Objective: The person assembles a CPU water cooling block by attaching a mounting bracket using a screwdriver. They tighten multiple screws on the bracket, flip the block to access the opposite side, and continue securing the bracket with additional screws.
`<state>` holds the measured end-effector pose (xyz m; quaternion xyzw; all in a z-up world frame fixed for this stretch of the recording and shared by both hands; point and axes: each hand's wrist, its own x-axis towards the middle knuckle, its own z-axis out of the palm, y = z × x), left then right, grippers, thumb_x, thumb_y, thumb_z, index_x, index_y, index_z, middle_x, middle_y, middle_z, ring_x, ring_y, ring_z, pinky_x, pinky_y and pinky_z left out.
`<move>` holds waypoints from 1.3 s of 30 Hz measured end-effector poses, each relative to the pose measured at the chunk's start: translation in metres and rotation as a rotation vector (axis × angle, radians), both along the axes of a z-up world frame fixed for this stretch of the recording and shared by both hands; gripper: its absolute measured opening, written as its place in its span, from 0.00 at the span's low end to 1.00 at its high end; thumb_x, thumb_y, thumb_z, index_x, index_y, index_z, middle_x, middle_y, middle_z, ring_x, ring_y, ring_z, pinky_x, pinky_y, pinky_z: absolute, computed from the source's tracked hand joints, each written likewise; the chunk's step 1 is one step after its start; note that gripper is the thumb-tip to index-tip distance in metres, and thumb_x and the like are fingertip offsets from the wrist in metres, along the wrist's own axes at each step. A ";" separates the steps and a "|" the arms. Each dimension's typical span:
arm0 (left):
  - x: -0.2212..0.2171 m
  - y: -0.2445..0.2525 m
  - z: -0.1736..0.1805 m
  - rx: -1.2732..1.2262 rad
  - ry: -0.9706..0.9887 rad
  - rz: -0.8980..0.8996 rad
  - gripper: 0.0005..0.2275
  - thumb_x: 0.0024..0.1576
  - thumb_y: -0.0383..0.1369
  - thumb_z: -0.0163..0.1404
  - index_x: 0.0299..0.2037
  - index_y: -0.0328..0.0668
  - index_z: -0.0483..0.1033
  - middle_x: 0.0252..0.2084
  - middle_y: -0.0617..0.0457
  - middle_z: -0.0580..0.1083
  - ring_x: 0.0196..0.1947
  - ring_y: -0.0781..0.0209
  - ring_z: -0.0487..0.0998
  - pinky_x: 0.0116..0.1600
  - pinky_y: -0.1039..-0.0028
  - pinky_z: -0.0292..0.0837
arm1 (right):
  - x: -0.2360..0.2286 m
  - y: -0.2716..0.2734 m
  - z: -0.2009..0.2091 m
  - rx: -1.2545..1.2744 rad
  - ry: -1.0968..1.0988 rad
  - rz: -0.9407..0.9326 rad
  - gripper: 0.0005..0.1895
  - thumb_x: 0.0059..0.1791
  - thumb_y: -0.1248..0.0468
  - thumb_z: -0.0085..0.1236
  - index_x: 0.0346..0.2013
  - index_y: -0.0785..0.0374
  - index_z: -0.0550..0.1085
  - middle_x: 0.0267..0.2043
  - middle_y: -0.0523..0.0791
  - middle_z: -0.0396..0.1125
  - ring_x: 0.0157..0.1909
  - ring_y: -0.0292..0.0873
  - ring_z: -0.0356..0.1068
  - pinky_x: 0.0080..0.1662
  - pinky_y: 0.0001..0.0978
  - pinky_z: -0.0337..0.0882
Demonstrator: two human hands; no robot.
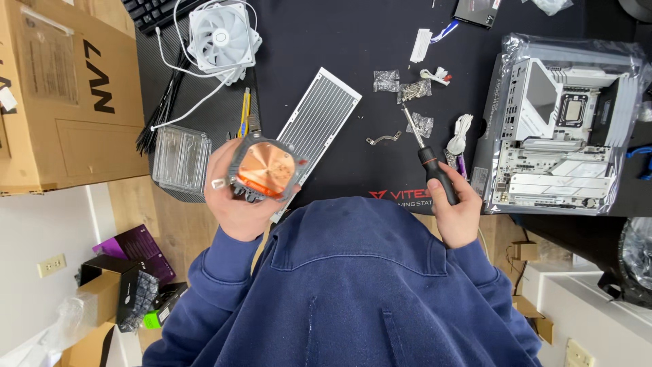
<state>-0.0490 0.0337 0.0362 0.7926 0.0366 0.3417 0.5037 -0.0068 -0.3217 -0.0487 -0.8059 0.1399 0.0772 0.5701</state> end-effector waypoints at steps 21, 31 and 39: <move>-0.013 -0.033 -0.010 0.089 -0.308 0.317 0.44 0.40 0.34 0.77 0.62 0.27 0.58 0.54 0.29 0.68 0.53 0.43 0.73 0.62 0.50 0.71 | -0.006 -0.007 -0.076 -0.351 -0.044 0.077 0.21 0.50 0.54 0.70 0.57 0.43 0.80 0.38 0.47 0.76 0.37 0.44 0.74 0.37 0.36 0.71; 0.019 -0.065 0.020 -0.578 -0.361 0.055 0.35 0.34 0.26 0.74 0.50 0.30 0.64 0.51 0.23 0.71 0.49 0.37 0.80 0.51 0.54 0.84 | -0.022 -0.035 -0.141 -0.629 -0.347 0.402 0.27 0.53 0.50 0.60 0.67 0.48 0.71 0.45 0.47 0.73 0.46 0.51 0.73 0.48 0.44 0.73; 0.004 -0.042 -0.004 -0.428 -0.129 0.069 0.36 0.26 0.20 0.75 0.48 0.18 0.71 0.46 0.21 0.73 0.44 0.39 0.82 0.51 0.57 0.82 | -0.028 -0.060 -0.192 -0.817 -0.574 0.688 0.28 0.52 0.49 0.60 0.65 0.51 0.72 0.45 0.41 0.72 0.46 0.43 0.70 0.49 0.36 0.72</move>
